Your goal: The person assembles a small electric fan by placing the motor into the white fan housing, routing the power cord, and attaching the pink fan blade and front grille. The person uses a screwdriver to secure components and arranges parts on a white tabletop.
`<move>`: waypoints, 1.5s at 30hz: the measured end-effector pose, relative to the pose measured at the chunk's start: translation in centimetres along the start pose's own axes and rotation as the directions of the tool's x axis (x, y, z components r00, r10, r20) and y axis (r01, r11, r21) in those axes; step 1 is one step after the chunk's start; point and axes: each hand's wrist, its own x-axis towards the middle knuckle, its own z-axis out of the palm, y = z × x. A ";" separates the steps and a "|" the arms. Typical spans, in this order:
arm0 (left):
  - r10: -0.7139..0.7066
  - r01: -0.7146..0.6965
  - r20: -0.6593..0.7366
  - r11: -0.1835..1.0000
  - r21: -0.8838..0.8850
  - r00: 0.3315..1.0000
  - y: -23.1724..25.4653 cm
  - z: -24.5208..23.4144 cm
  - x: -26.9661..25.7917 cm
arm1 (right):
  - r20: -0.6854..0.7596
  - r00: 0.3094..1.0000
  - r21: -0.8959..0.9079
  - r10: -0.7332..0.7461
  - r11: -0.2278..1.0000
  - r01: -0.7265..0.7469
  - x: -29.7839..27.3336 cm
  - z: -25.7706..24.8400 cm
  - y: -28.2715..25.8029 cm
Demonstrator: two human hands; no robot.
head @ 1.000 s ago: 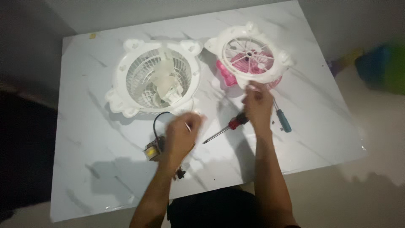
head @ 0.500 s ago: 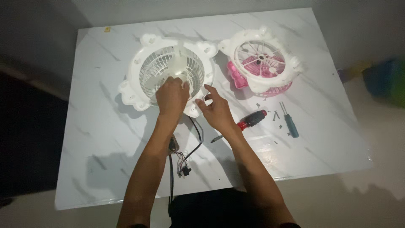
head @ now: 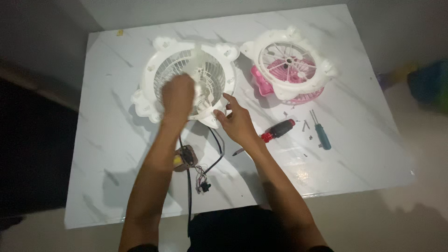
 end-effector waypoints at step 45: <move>0.127 -0.138 -0.053 0.904 -0.405 0.990 7.5 1.2 -12.7 | 0.022 0.996 -0.056 -0.089 0.994 0.090 2.2 -6.0 -2.1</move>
